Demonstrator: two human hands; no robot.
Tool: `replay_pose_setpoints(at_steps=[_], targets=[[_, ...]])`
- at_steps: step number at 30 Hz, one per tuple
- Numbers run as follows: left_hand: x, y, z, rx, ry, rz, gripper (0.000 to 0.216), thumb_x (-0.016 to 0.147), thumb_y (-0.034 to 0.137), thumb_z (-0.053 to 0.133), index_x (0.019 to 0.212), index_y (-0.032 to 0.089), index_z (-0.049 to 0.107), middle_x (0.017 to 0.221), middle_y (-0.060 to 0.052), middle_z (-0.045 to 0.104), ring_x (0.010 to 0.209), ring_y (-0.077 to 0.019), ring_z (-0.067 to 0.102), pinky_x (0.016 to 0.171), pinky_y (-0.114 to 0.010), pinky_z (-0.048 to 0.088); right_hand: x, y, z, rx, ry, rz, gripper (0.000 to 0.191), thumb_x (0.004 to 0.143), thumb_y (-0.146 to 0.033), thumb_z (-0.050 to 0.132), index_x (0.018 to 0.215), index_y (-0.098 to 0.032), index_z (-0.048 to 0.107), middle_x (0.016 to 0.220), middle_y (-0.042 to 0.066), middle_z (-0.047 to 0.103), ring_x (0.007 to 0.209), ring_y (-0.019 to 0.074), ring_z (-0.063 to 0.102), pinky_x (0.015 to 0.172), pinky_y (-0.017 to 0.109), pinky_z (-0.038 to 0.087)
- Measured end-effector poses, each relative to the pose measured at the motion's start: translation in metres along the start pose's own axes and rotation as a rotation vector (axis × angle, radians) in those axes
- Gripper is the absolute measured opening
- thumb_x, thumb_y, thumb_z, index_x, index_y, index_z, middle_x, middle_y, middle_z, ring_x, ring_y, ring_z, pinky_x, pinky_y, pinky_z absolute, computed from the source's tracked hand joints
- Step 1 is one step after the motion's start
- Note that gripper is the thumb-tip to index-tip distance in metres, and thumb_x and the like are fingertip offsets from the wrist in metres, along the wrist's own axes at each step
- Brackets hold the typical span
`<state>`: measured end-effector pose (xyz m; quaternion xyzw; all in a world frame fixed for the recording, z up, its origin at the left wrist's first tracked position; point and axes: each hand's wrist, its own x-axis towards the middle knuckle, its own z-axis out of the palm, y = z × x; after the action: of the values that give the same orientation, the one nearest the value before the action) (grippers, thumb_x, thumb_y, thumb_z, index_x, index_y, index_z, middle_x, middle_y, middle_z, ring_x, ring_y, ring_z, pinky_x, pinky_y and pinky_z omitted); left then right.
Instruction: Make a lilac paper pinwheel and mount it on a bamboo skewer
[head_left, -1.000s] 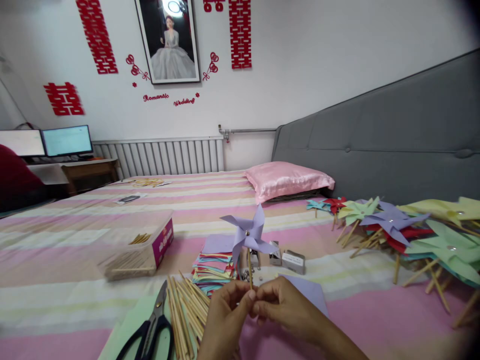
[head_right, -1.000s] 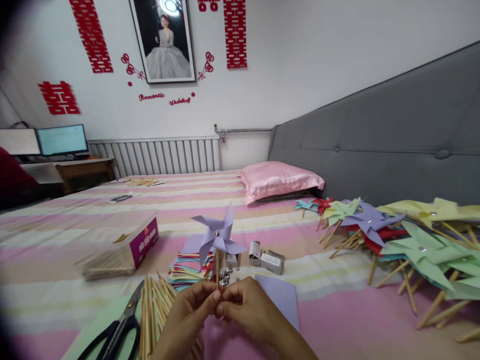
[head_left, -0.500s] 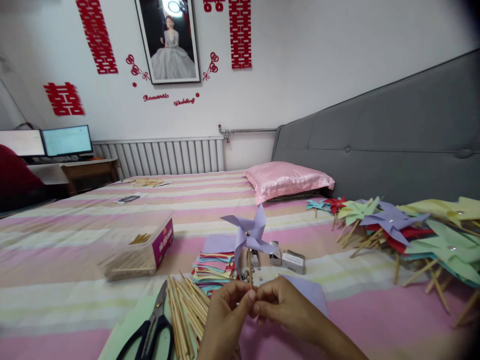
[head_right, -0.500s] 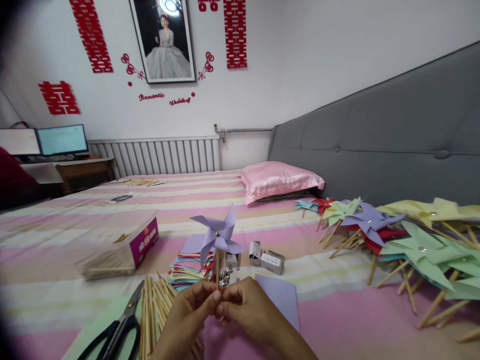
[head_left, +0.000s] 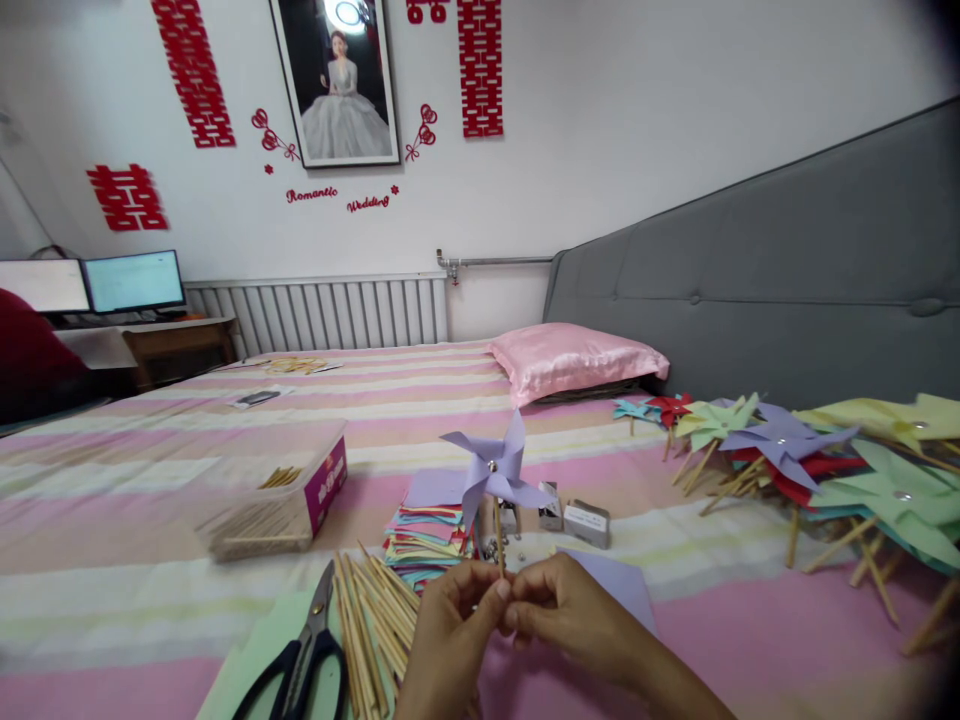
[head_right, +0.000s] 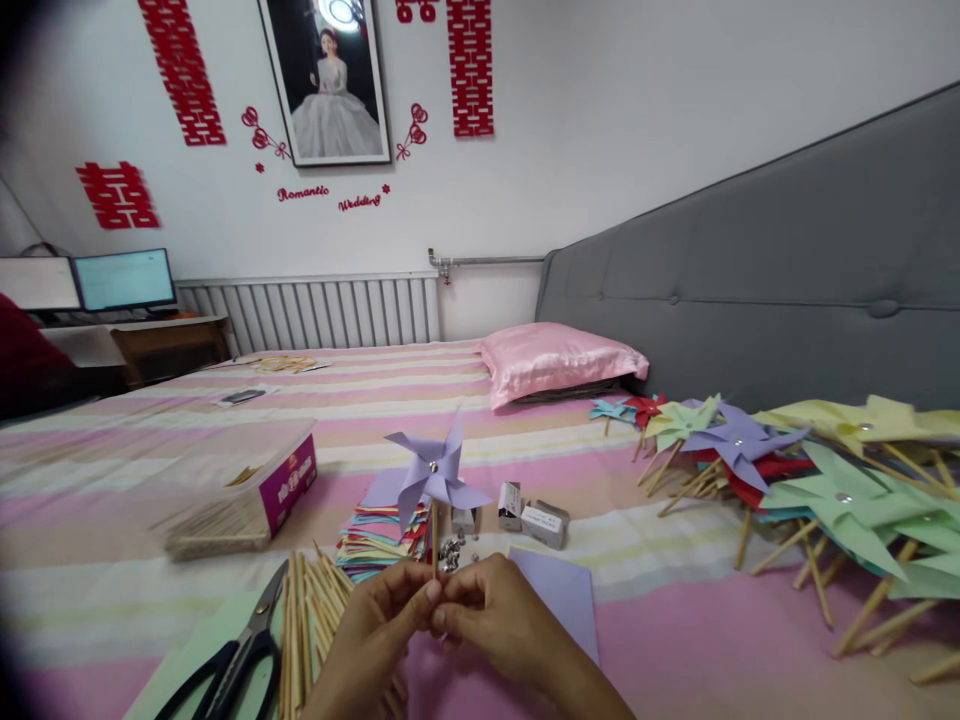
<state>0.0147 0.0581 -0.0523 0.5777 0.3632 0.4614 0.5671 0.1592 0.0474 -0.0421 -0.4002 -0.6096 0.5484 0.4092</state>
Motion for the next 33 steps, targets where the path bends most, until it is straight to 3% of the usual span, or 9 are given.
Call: replay_pose_setpoints(at_steps=[33], targets=[[-0.001, 0.0004, -0.0012, -0.02, -0.019, 0.005, 0.027, 0.07, 0.039, 0.063, 0.069, 0.012, 0.059, 0.057, -0.001, 0.058, 0.055, -0.0134, 0.054, 0.055, -0.026, 0.041, -0.0014, -0.0014, 0.0012, 0.0, -0.006, -0.003, 0.017, 0.069, -0.023, 0.06, 0.063, -0.01, 0.069, 0.054, 0.001, 0.059, 0.052, 0.0103, 0.052, 0.053, 0.021, 0.037]])
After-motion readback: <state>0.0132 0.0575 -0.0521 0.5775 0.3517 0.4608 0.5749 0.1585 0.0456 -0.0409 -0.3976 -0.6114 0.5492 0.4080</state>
